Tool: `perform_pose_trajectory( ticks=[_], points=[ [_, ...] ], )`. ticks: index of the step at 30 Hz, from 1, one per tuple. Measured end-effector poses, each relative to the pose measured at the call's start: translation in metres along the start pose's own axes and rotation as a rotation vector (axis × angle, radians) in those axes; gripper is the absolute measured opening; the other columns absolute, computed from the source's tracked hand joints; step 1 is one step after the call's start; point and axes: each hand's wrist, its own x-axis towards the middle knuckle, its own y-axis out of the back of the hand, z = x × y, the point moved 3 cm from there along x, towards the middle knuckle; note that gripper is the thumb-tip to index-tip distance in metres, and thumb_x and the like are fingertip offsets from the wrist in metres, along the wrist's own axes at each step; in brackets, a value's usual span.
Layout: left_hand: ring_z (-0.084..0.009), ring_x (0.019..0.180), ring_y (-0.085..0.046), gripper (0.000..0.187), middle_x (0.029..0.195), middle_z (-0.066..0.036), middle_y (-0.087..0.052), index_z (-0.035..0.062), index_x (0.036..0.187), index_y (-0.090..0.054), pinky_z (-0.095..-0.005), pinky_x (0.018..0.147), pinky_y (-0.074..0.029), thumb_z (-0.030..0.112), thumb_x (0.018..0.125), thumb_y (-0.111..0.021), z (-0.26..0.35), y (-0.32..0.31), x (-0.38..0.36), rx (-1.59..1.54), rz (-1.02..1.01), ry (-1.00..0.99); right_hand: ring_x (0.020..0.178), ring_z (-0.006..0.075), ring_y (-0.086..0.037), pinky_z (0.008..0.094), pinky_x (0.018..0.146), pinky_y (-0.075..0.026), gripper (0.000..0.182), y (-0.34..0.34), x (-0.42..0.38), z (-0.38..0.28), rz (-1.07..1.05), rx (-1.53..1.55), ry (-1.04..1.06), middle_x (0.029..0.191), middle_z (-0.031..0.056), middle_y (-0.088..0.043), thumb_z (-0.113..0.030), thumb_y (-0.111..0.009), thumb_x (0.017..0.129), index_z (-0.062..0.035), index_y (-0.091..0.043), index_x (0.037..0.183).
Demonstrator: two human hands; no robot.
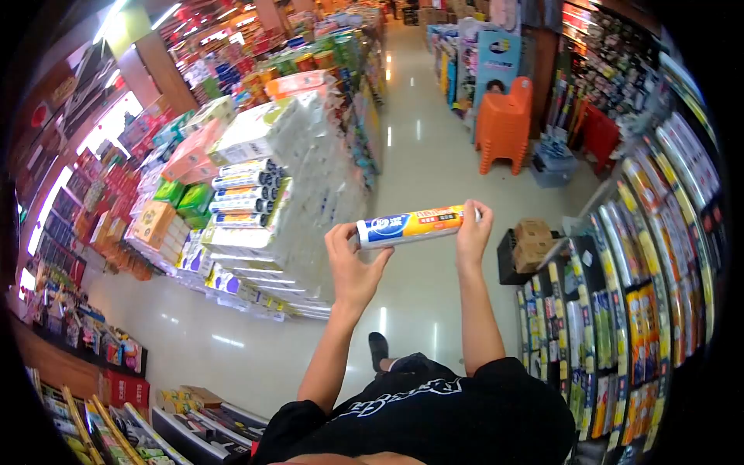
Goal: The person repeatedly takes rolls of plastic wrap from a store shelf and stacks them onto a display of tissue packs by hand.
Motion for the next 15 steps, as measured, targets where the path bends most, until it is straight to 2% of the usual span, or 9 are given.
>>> perform_pose_trajectory(
  ticks=[1,2,4,5,7,9,11,12,15],
  points=[
    [-0.0283,0.107,-0.052,0.07,0.119,-0.015,-0.044,0.0001,0.124,-0.045,-0.0346,0.085,-0.054,0.002,0.066,-0.083,-0.017,0.014,0.008,0.008,0.059,-0.02,0.094,0.0135,-0.054,0.0311,0.08,-0.047,0.032,-0.026,-0.01,0.012,-0.02,0.008,-0.016,0.105,0.008,-0.056,-0.028,-0.058,0.097,-0.0016,-0.05,0.115],
    [-0.0358,0.114,-0.049,0.068,0.121,-0.019,-0.045,-0.001,0.126,-0.043,-0.0399,0.09,-0.047,0.003,0.069,-0.081,-0.034,0.027,0.018,-0.021,0.055,0.014,0.094,0.0137,-0.055,0.0318,0.079,-0.047,0.035,-0.053,-0.02,0.027,-0.073,0.056,-0.141,0.106,0.0081,-0.056,-0.028,-0.058,0.096,-0.001,-0.05,0.116],
    [-0.0361,0.114,-0.049,0.066,0.12,-0.02,-0.045,-0.0021,0.127,-0.042,-0.0405,0.09,-0.047,0.003,0.072,-0.079,-0.068,0.053,0.042,0.058,0.099,-0.006,0.095,0.0143,-0.055,0.0323,0.079,-0.048,0.046,-0.112,-0.047,0.038,-0.181,0.039,-0.345,0.108,0.0086,-0.056,-0.03,-0.06,0.095,0.0016,-0.048,0.126],
    [-0.0364,0.114,-0.049,0.065,0.12,-0.021,-0.045,-0.0032,0.128,-0.042,-0.0412,0.09,-0.046,0.003,0.074,-0.077,-0.084,0.068,0.049,0.112,0.121,-0.025,0.095,0.0143,-0.055,0.0323,0.079,-0.048,0.046,-0.136,-0.06,0.044,-0.207,0.042,-0.372,0.108,0.0086,-0.056,-0.03,-0.06,0.095,0.0016,-0.048,0.126],
    [-0.0368,0.113,-0.05,0.065,0.119,-0.022,-0.046,-0.0046,0.13,-0.041,-0.0417,0.091,-0.046,0.004,0.075,-0.075,-0.118,0.098,0.064,0.209,0.159,0.019,0.099,0.0163,-0.057,0.0331,0.081,-0.051,0.051,-0.185,-0.081,0.052,-0.272,0.079,-0.4,0.108,0.0093,-0.056,-0.026,-0.06,0.095,0.0033,-0.044,0.134],
    [-0.0372,0.112,-0.05,0.065,0.119,-0.023,-0.046,-0.0061,0.131,-0.04,-0.0422,0.091,-0.045,0.005,0.077,-0.073,-0.148,0.122,0.074,0.295,0.19,0.068,0.098,0.0157,-0.059,0.0313,0.081,-0.052,0.051,-0.229,-0.1,0.053,-0.326,0.114,-0.406,0.112,0.0113,-0.057,-0.023,-0.061,0.094,0.0046,-0.044,0.133],
    [-0.037,0.11,-0.051,0.068,0.118,-0.024,-0.046,-0.0078,0.135,-0.038,-0.0414,0.092,-0.045,0.007,0.078,-0.073,-0.178,0.147,0.078,0.223,0.351,0.231,0.098,0.0151,-0.06,0.0295,0.082,-0.053,0.05,-0.262,-0.12,0.055,-0.367,0.143,-0.409,0.115,0.0133,-0.058,-0.02,-0.062,0.094,0.0059,-0.044,0.132],
    [-0.0306,0.114,-0.053,0.071,0.125,-0.02,-0.042,-0.01,0.138,-0.034,-0.0397,0.099,-0.048,0.0,0.078,-0.071,-0.19,0.157,0.08,0.222,0.361,0.302,0.099,0.016,-0.061,0.0297,0.083,-0.053,0.05,-0.277,-0.127,0.056,-0.423,0.139,-0.388,0.116,0.0143,-0.058,-0.018,-0.063,0.093,0.0065,-0.044,0.133],
    [-0.0353,0.107,-0.055,0.067,0.12,-0.024,-0.045,-0.0104,0.137,-0.036,-0.0397,0.091,-0.047,0.003,0.08,-0.068,-0.223,0.183,0.089,0.242,0.463,0.353,0.099,0.0162,-0.062,0.0297,0.082,-0.053,0.049,-0.313,-0.146,0.069,-0.513,0.129,-0.385,0.116,0.015,-0.061,-0.015,-0.063,0.093,0.0078,-0.044,0.132]
  ],
)
